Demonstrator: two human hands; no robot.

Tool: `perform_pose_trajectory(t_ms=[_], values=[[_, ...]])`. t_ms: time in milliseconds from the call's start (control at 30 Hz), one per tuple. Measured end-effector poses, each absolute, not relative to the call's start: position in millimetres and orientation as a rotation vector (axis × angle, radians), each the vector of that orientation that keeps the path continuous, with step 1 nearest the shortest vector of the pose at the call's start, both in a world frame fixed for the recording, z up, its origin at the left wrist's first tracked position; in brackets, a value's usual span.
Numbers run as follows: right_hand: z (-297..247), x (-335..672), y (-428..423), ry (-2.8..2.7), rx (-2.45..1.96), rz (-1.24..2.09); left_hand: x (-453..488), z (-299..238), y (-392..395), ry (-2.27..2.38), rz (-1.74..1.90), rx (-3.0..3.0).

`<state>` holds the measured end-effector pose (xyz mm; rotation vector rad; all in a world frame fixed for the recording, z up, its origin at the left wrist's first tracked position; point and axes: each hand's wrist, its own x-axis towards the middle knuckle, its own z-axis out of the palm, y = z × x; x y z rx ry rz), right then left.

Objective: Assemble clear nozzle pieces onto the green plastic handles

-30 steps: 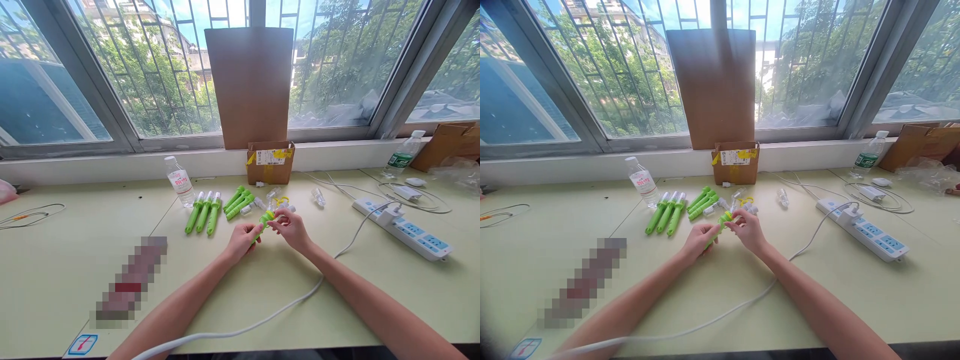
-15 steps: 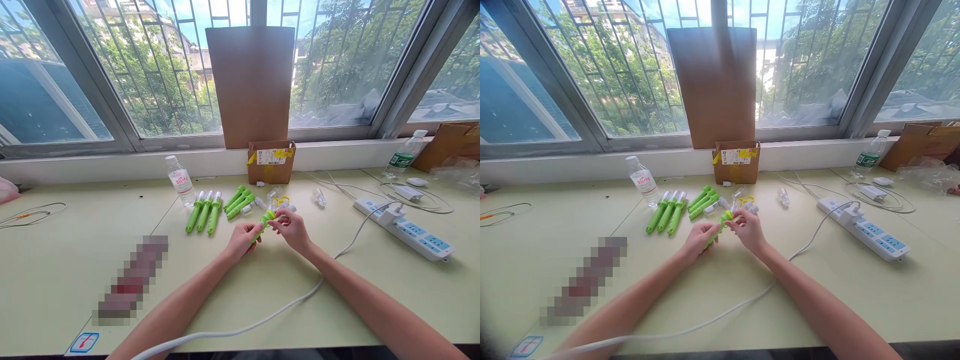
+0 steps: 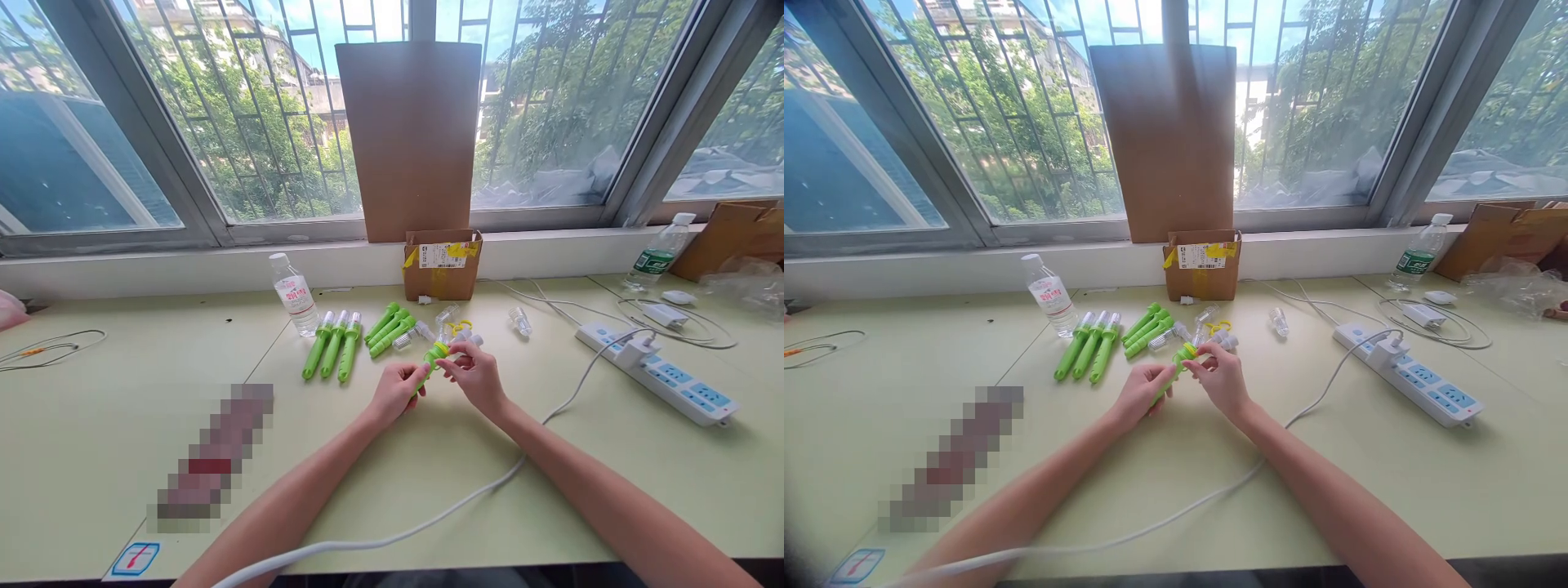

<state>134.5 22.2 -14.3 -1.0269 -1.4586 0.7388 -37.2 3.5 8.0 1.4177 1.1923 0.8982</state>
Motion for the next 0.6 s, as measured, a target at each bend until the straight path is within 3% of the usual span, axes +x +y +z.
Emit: perform_pose_trajectory(t_ms=[600], values=[[-12.4, 139.8, 25.3, -1.629, -0.944, 0.607, -41.3, 6.6, 5.5, 1.192, 0.854, 1.419]])
